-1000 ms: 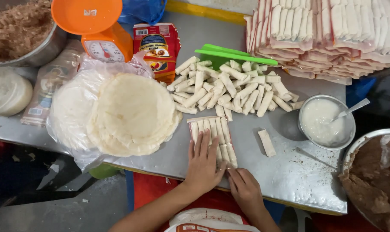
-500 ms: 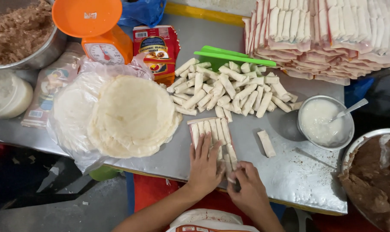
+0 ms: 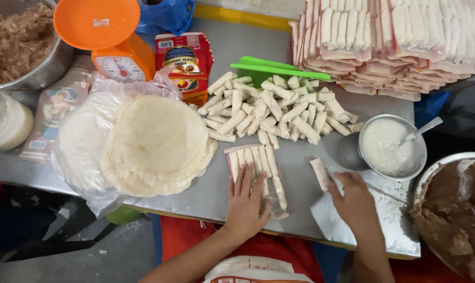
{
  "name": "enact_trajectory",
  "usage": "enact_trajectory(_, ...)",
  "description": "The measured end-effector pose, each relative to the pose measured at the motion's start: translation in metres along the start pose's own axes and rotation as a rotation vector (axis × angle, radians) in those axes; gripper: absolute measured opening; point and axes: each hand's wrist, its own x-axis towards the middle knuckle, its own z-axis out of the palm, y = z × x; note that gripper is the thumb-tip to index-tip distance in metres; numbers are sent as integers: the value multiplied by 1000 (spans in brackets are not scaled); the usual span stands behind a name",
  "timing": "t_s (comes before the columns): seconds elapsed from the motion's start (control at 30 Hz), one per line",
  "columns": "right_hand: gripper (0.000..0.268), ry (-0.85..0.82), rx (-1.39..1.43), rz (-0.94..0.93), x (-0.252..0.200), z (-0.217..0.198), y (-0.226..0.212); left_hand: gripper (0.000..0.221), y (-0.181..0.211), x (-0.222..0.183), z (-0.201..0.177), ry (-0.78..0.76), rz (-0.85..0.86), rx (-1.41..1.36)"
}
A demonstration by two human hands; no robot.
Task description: A person is organizing, aligning, and stacking pre-rolled lumpia on a production table for packaging.
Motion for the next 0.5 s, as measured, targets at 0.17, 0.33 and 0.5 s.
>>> enact_trajectory(0.17, 31, 321, 85, -85, -27, 41, 14, 66, 2, 0, -1, 10, 9, 4)
enact_trajectory(0.33, 40, -243, 319, 266, -98, -5, -44, 75, 0, 0, 0, -47, 10, -26)
enact_trajectory(0.5, 41, 14, 230, -750, -119, 53, -11, 79, 0, 0, 0, -48, 30, -46)
